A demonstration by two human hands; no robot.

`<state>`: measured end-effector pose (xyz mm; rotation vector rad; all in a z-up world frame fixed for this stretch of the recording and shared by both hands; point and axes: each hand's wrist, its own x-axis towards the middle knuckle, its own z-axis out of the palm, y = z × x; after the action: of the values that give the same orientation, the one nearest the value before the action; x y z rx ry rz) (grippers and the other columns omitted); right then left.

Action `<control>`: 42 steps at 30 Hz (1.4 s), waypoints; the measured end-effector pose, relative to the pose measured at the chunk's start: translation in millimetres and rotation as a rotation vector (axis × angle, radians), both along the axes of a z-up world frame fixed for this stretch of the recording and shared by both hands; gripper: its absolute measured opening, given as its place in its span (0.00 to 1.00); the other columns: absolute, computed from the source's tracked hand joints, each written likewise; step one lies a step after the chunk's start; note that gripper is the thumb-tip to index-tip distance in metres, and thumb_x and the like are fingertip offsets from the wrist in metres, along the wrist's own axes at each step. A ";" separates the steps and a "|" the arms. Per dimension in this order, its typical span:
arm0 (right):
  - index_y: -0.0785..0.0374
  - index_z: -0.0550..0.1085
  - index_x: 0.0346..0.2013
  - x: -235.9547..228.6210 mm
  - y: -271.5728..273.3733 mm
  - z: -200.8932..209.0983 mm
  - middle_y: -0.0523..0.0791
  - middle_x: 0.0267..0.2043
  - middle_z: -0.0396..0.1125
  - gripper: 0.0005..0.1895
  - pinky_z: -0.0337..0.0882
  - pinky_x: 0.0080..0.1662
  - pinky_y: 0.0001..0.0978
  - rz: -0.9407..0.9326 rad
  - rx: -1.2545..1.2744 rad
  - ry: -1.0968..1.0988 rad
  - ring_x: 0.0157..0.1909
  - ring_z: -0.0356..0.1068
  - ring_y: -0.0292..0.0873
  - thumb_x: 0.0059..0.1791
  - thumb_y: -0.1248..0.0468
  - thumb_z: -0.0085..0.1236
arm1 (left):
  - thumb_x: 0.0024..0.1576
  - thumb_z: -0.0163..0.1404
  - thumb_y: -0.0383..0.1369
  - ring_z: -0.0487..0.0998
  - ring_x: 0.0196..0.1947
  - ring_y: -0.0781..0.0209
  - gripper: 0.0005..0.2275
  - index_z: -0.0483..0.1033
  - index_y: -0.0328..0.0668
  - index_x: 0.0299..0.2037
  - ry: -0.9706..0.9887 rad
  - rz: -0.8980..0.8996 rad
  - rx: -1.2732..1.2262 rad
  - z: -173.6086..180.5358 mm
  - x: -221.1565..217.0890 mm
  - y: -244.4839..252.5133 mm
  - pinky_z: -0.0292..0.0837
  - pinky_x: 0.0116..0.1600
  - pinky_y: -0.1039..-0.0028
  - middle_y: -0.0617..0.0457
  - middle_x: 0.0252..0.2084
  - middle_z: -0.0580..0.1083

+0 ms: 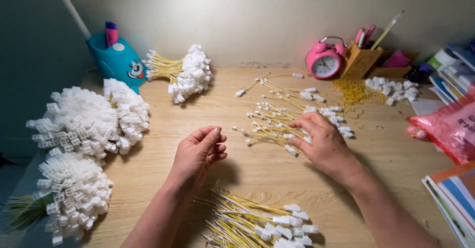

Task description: The person assembles small white plastic connectors onto the ends of yellow wires by hand. They pick up a wire and a connector, insert the wire into the connector, and place the finished assembly on the table. This process is repeated continuously throughout the video.

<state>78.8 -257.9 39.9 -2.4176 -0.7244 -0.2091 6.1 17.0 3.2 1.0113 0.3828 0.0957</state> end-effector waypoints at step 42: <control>0.58 0.70 0.44 -86.4 15.6 49.3 0.45 0.37 0.71 0.13 0.68 0.41 0.41 0.265 -0.220 -0.532 0.35 0.69 0.48 0.46 0.65 0.57 | 0.53 0.54 0.45 0.75 0.41 0.57 0.10 0.79 0.52 0.38 -0.744 0.110 1.616 32.0 -35.8 -35.7 0.56 0.59 0.53 0.59 0.34 0.78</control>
<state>-7.6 -242.3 89.3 -2.4517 -1.3536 -0.7120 -29.7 -18.8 35.2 2.3964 -0.4687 0.9622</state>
